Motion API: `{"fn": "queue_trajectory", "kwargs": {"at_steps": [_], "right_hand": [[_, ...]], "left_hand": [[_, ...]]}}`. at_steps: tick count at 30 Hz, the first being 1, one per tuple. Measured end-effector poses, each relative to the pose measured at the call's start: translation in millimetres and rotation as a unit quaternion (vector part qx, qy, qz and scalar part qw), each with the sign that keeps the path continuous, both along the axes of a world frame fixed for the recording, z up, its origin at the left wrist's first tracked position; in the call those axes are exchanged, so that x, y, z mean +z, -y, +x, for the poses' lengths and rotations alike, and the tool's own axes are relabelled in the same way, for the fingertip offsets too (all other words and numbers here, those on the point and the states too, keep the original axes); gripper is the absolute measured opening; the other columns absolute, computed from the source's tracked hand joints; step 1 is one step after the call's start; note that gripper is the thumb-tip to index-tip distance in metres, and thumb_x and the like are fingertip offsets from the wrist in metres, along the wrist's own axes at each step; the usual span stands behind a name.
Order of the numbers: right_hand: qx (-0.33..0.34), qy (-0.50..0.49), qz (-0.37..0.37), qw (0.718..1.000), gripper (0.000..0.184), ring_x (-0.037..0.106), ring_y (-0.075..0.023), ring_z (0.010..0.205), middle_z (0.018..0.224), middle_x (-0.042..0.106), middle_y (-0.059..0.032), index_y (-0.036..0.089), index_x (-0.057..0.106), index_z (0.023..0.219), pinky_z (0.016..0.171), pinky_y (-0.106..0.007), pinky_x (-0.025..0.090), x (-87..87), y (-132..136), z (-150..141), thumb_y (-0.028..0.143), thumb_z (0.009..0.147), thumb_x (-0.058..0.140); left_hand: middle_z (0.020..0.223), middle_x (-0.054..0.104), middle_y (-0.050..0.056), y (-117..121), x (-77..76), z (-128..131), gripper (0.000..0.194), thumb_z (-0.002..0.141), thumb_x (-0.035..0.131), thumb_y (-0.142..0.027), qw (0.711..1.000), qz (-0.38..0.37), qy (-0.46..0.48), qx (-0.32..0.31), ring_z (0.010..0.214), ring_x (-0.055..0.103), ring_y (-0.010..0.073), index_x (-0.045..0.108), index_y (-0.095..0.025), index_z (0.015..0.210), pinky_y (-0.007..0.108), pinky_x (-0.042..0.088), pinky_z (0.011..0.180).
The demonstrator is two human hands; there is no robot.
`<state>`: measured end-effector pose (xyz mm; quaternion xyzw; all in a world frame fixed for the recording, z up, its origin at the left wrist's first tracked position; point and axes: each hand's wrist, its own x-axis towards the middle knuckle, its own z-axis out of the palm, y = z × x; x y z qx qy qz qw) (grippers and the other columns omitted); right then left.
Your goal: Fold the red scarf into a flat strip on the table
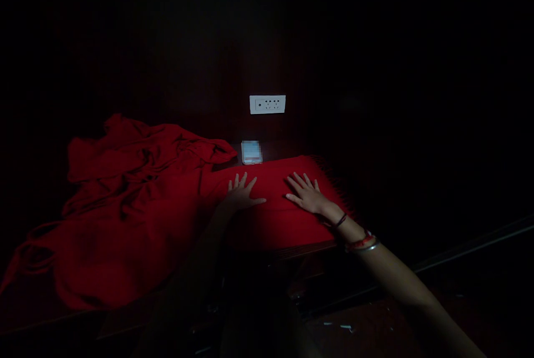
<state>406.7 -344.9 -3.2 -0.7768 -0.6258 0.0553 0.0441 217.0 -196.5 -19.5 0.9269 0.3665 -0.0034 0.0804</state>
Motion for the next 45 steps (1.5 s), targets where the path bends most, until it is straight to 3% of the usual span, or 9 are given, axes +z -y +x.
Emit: {"fn": "queue_trajectory", "kwargs": {"at_steps": [3,8,12,18,23,28,33,39,45], "right_hand": [[0.042,-0.005,-0.03,0.999,0.069,-0.003,-0.0313,0.126,0.141,0.002,-0.0006,0.033,0.008,0.134,0.095,-0.058,0.005,-6.8,21,-15,0.068,0.074,0.01],[-0.021,-0.009,-0.08,0.997,0.071,-0.004,-0.0318,0.126,0.141,0.002,-0.0005,0.032,0.009,0.134,0.095,-0.058,0.002,-8.3,33,3,0.069,0.073,0.011],[-0.06,-0.022,-0.074,0.995,0.074,-0.004,-0.0323,0.126,0.142,0.002,-0.0028,0.029,0.009,0.134,0.095,-0.058,0.004,-2.8,28,4,0.07,0.072,0.011],[-0.01,-0.034,-0.028,0.999,0.071,-0.002,-0.0305,0.126,0.142,0.002,-0.0023,0.03,0.008,0.134,0.095,-0.058,0.006,-2.9,7,-20,0.068,0.074,0.009],[-0.049,-0.025,-0.076,0.996,0.071,-0.003,-0.0301,0.126,0.142,0.002,-0.0004,0.031,0.009,0.134,0.095,-0.058,0.003,-5.1,-9,2,0.069,0.074,0.01],[-0.125,-0.022,-0.085,0.988,0.075,-0.004,-0.0327,0.125,0.142,-0.001,-0.0034,0.028,0.006,0.135,0.096,-0.057,0.004,-3.9,-3,19,0.069,0.073,0.01],[-0.072,-0.013,-0.08,0.994,0.071,-0.005,-0.0322,0.126,0.142,-0.001,0.0002,0.033,0.007,0.133,0.095,-0.058,0.004,-9.7,17,12,0.07,0.073,0.011],[-0.108,-0.023,-0.095,0.989,0.073,-0.003,-0.0346,0.125,0.142,0.002,-0.0024,0.029,0.008,0.134,0.095,-0.058,0.006,0.6,18,10,0.069,0.073,0.013],[0.007,-0.031,-0.064,0.997,0.071,-0.004,-0.0313,0.126,0.142,0.0,-0.0001,0.032,0.005,0.134,0.095,-0.058,0.004,2.7,-4,-20,0.069,0.073,0.011]], "left_hand": [[0.141,0.006,0.005,7,1.0,3,0.091,0.058,0.029,-0.079,0.999,0.003,0.006,-0.044,0.126,0.001,0.0319,0.015,-0.029,0.133,0.048,0.009,0.099],[0.14,0.009,0.005,8,2.7,2,0.09,0.058,0.027,-0.08,0.999,-0.021,-0.016,-0.043,0.126,0.005,0.0322,0.017,-0.03,0.132,0.049,0.009,0.099],[0.141,0.009,0.005,6,2.6,2,0.09,0.058,0.027,-0.08,0.999,-0.019,-0.019,-0.046,0.126,0.004,0.0321,0.016,-0.03,0.132,0.048,0.009,0.099],[0.141,0.008,0.005,7,3.1,1,0.09,0.059,0.026,-0.079,0.998,-0.018,-0.016,-0.054,0.126,0.004,0.0311,0.017,-0.028,0.132,0.048,0.008,0.099],[0.14,0.01,0.006,7,7.7,0,0.088,0.063,0.027,-0.076,0.998,-0.025,-0.02,-0.054,0.127,0.006,0.0295,0.017,-0.025,0.133,0.046,0.009,0.1],[0.14,0.01,0.005,7,9.5,0,0.088,0.063,0.028,-0.076,0.998,-0.018,-0.021,-0.053,0.127,0.006,0.0285,0.017,-0.024,0.133,0.044,0.009,0.1],[0.14,0.009,0.006,7,10.1,-2,0.092,0.06,0.029,-0.078,0.998,-0.021,-0.025,-0.059,0.127,0.005,0.0299,0.015,-0.025,0.133,0.046,0.009,0.099],[0.14,0.008,0.006,8,10.0,-3,0.093,0.058,0.03,-0.079,0.998,-0.024,-0.023,-0.06,0.126,0.004,0.0312,0.015,-0.026,0.133,0.047,0.009,0.099],[0.14,0.008,0.006,5,6.7,-4,0.089,0.062,0.03,-0.076,0.998,-0.011,-0.02,-0.06,0.126,0.004,0.0302,0.014,-0.025,0.133,0.046,0.01,0.099]]}}
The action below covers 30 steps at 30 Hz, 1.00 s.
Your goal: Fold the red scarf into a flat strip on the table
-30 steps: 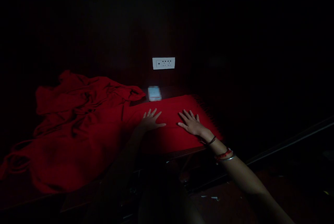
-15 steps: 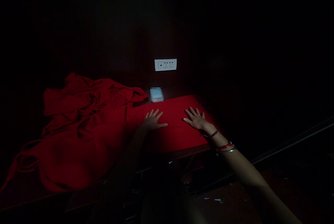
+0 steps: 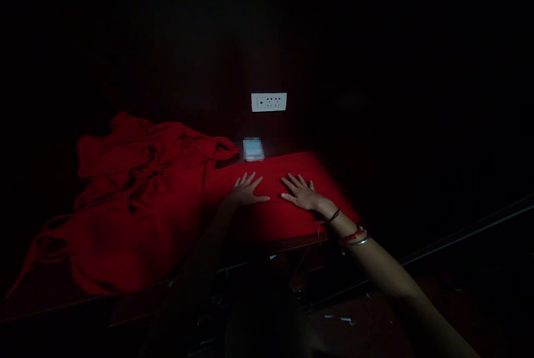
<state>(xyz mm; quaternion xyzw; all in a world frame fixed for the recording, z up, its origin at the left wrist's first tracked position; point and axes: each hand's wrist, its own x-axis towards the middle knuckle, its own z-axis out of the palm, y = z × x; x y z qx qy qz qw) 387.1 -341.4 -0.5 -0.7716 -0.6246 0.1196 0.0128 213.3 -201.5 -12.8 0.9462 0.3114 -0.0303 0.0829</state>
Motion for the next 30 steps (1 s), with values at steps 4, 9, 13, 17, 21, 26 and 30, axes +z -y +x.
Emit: {"fn": "queue_trajectory", "kwargs": {"at_steps": [4,9,13,17,21,26,30], "right_hand": [[-0.003,0.017,-0.024,1.0,0.069,-0.004,-0.0319,0.126,0.141,0.0,0.0017,0.035,0.007,0.133,0.095,-0.058,0.001,-10.3,-4,7,0.069,0.073,0.011],[-0.096,0.032,-0.047,0.994,0.072,-0.006,-0.0329,0.125,0.141,-0.002,-0.0008,0.031,0.005,0.134,0.095,-0.058,0.005,-7.4,11,32,0.069,0.073,0.01],[-0.087,0.047,0.001,0.995,0.072,-0.003,-0.0319,0.126,0.142,-0.001,-0.0017,0.03,0.005,0.134,0.096,-0.056,0.007,-7.5,33,26,0.068,0.074,0.01],[-0.065,0.045,0.002,0.997,0.07,-0.001,-0.0311,0.126,0.142,0.003,-0.001,0.031,0.009,0.134,0.096,-0.057,0.005,-12.9,50,20,0.068,0.074,0.008],[-0.086,0.04,-0.046,0.994,0.073,-0.002,-0.0327,0.126,0.142,0.0,-0.0018,0.03,0.008,0.134,0.096,-0.057,0.005,-6.9,50,26,0.07,0.073,0.011],[-0.074,0.043,-0.025,0.996,0.075,-0.003,-0.0343,0.125,0.142,0.001,-0.0021,0.03,0.009,0.134,0.094,-0.059,0.006,11.3,30,13,0.071,0.072,0.011],[-0.004,0.04,0.037,0.999,0.071,-0.004,-0.0327,0.126,0.142,-0.001,0.0002,0.033,0.005,0.134,0.093,-0.061,0.006,9.0,5,-9,0.069,0.073,0.01]], "left_hand": [[0.14,0.011,0.004,-2,-1.0,-1,0.076,0.071,0.02,-0.07,1.0,0.012,0.004,0.014,0.127,0.006,0.0285,0.017,-0.025,0.133,0.045,0.01,0.1],[0.14,0.008,0.005,-3,1.5,-1,0.084,0.065,0.026,-0.075,1.0,-0.004,-0.009,0.013,0.126,0.005,0.0305,0.014,-0.027,0.133,0.047,0.009,0.099],[0.14,0.007,0.007,2,7.7,-2,0.086,0.064,0.032,-0.073,1.0,-0.013,-0.003,0.005,0.126,0.004,0.0323,0.014,-0.026,0.133,0.049,0.01,0.098],[0.141,0.007,0.006,23,11.1,-7,0.079,0.069,0.034,-0.068,0.997,0.035,0.039,-0.052,0.127,0.002,0.0296,0.015,-0.025,0.133,0.047,0.01,0.099],[0.14,0.012,0.005,40,7.7,-24,0.079,0.068,0.037,-0.068,0.996,0.014,0.0,-0.084,0.126,0.007,0.0316,0.019,-0.028,0.132,0.05,0.013,0.098],[0.14,0.011,0.003,32,7.5,-56,0.065,0.077,0.033,-0.06,0.991,0.07,0.052,-0.102,0.127,0.007,0.025,0.019,-0.028,0.132,0.04,0.013,0.101],[0.139,0.017,0.004,26,5.1,-67,0.065,0.076,0.033,-0.06,0.997,0.063,0.015,-0.049,0.126,0.01,0.0286,0.023,-0.027,0.131,0.044,0.014,0.1]]}}
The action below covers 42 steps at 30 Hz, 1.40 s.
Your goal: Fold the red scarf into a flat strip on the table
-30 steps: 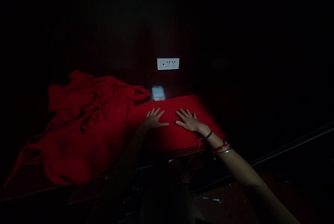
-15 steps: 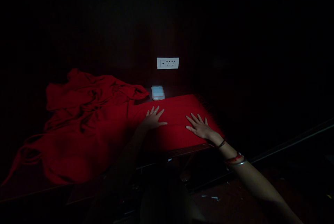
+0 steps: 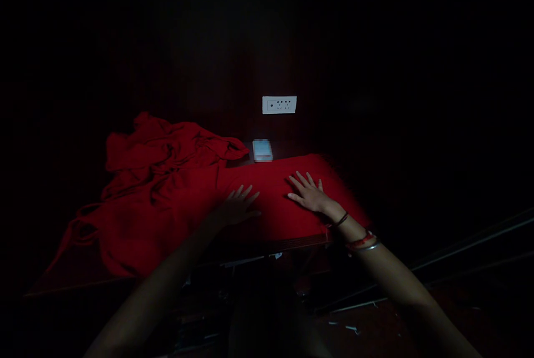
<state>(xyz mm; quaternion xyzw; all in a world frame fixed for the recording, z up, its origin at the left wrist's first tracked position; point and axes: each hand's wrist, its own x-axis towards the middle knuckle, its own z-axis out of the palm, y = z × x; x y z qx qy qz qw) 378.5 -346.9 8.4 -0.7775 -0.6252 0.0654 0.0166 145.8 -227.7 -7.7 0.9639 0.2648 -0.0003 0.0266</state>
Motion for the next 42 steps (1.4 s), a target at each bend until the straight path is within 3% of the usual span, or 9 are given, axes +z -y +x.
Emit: {"fn": "queue_trajectory", "kwargs": {"at_steps": [7,12,16,22,27,30,33,38,42], "right_hand": [[-0.023,-0.01,-0.087,0.996,0.074,-0.004,-0.0336,0.125,0.141,-0.002,0.0001,0.032,0.005,0.134,0.093,-0.061,0.003,-17.1,-18,6,0.071,0.071,0.011],[-0.016,-0.003,-0.086,0.996,0.077,0.001,-0.0374,0.124,0.141,0.007,-0.0064,0.026,0.017,0.134,0.091,-0.064,0.007,4.0,-28,-6,0.07,0.071,0.02],[0.093,-0.059,0.009,0.994,0.07,0.007,-0.0346,0.125,0.14,0.013,-0.0085,0.024,0.023,0.132,0.093,-0.06,0.011,23.6,-56,-51,0.064,0.075,0.027],[0.244,-0.164,0.136,0.946,0.063,0.021,-0.0264,0.123,0.133,0.028,-0.0165,0.011,0.028,0.129,0.098,-0.044,0.021,29.8,-125,-134,0.045,0.079,0.042],[0.299,-0.245,0.234,0.892,0.062,0.036,-0.0203,0.114,0.125,0.039,-0.0148,0.01,0.03,0.127,0.092,-0.032,0.031,34.1,-162,-159,0.032,0.073,0.053],[0.324,-0.261,0.209,0.885,0.032,0.052,-0.0144,0.081,0.089,0.059,-0.0057,0.012,0.052,0.102,0.071,-0.025,0.039,40.4,-166,-152,0.025,0.073,0.052],[0.313,-0.257,0.186,0.895,0.014,0.044,-0.0087,0.056,0.059,0.051,0.0022,0.013,0.056,0.069,0.055,-0.02,0.034,43.5,-158,-133,0.023,0.075,0.049],[0.221,-0.297,0.236,0.899,0.019,0.04,-0.0083,0.054,0.058,0.048,0.0031,0.014,0.049,0.063,0.052,-0.019,0.031,37.8,-130,-71,0.029,0.075,0.046],[0.163,-0.263,0.131,0.942,0.014,0.044,-0.0092,0.053,0.058,0.052,0.0015,0.014,0.051,0.062,0.052,-0.02,0.035,28.4,-103,-11,0.021,0.072,0.045]], "left_hand": [[0.138,0.022,0.002,-5,13.5,-22,0.052,0.082,0.03,-0.052,0.999,0.047,0.022,-0.017,0.126,0.015,0.0224,0.034,-0.026,0.126,0.035,0.017,0.101],[0.134,0.031,0.006,-30,44.8,-84,0.042,0.085,0.029,-0.037,0.955,0.196,0.069,0.212,0.124,0.019,0.0244,0.043,-0.021,0.12,0.04,0.018,0.1],[0.122,0.044,0.012,-56,52.5,-133,0.045,0.082,0.032,-0.039,0.924,0.166,0.05,0.341,0.114,0.037,0.0284,0.041,-0.018,0.121,0.044,0.031,0.09],[0.091,0.059,0.009,-65,61.6,-135,0.029,0.081,0.033,-0.026,0.94,0.113,0.157,0.281,0.086,0.054,0.0198,0.055,-0.014,0.094,0.029,0.041,0.078],[0.085,0.056,0.006,-51,81.9,-100,0.029,0.083,0.031,-0.028,0.946,0.119,0.278,0.121,0.083,0.051,0.0172,0.056,-0.015,0.087,0.028,0.039,0.079],[0.082,0.056,0.005,-46,85.9,-87,0.029,0.083,0.033,-0.031,0.954,0.087,0.28,0.056,0.081,0.051,0.0164,0.057,-0.016,0.087,0.028,0.04,0.078],[0.089,0.057,0.005,-48,81.0,-88,0.031,0.083,0.034,-0.035,0.953,0.058,0.291,0.058,0.086,0.051,0.0161,0.055,-0.016,0.096,0.028,0.038,0.082],[0.114,0.05,0.01,-62,60.0,-110,0.046,0.08,0.039,-0.043,0.964,0.029,0.235,0.124,0.105,0.045,0.0201,0.044,-0.013,0.115,0.032,0.033,0.091],[0.108,0.056,0.01,-69,45.9,-117,0.038,0.077,0.045,-0.037,0.982,0.007,0.142,0.126,0.101,0.05,0.022,0.053,-0.013,0.105,0.031,0.036,0.088]]}}
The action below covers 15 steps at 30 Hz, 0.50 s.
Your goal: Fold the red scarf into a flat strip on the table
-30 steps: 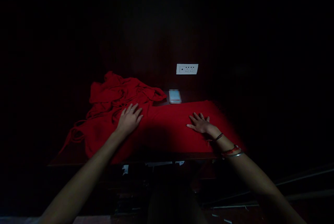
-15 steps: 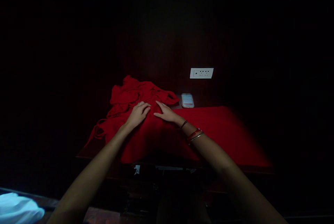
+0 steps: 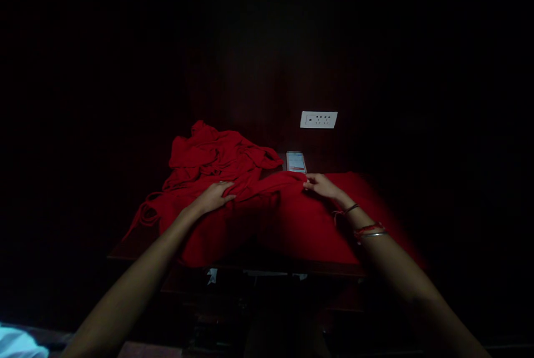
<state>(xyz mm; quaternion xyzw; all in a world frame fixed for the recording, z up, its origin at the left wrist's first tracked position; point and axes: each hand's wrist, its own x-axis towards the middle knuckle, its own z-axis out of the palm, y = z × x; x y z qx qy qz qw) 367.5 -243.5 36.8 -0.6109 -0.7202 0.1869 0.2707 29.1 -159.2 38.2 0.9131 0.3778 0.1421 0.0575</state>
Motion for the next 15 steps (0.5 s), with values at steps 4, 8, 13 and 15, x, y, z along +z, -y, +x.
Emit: {"fn": "queue_trajectory", "kwargs": {"at_steps": [4,8,13,15], "right_hand": [[-0.005,0.109,-0.043,0.993,0.024,0.053,-0.0129,0.068,0.077,0.061,-0.0046,0.013,0.059,0.077,0.064,-0.022,0.04,-6.7,12,22,0.002,0.063,0.043],[-0.044,0.074,0.063,0.994,0.032,0.051,-0.015,0.095,0.105,0.056,-0.0102,0.012,0.056,0.1,0.085,-0.026,0.037,-5.5,5,6,0.006,0.073,0.04],[-0.006,0.059,0.043,0.997,0.042,0.046,-0.0181,0.107,0.12,0.048,-0.0128,0.011,0.045,0.117,0.091,-0.03,0.035,-7.1,-2,-22,0.03,0.08,0.045],[0.016,0.108,-0.002,0.994,0.046,0.046,-0.0204,0.107,0.119,0.048,-0.0139,0.011,0.045,0.118,0.09,-0.031,0.036,-11.8,-1,-30,0.032,0.077,0.051]], "left_hand": [[0.098,0.06,0.008,-3,0.9,15,0.029,0.08,0.037,-0.028,0.997,0.058,0.041,0.027,0.094,0.053,0.0197,0.057,-0.014,0.097,0.03,0.038,0.086],[0.096,0.06,0.007,-5,8.3,36,0.027,0.08,0.037,-0.025,0.992,0.098,0.081,0.023,0.092,0.053,0.0183,0.057,-0.015,0.096,0.029,0.039,0.085],[0.098,0.06,0.006,-6,5.1,53,0.027,0.081,0.038,-0.026,0.992,0.093,0.076,0.028,0.091,0.054,0.0178,0.056,-0.015,0.098,0.028,0.039,0.084],[0.099,0.06,0.006,-6,0.5,55,0.028,0.081,0.038,-0.025,0.993,0.086,0.07,0.039,0.092,0.053,0.0175,0.056,-0.015,0.099,0.027,0.038,0.085]]}}
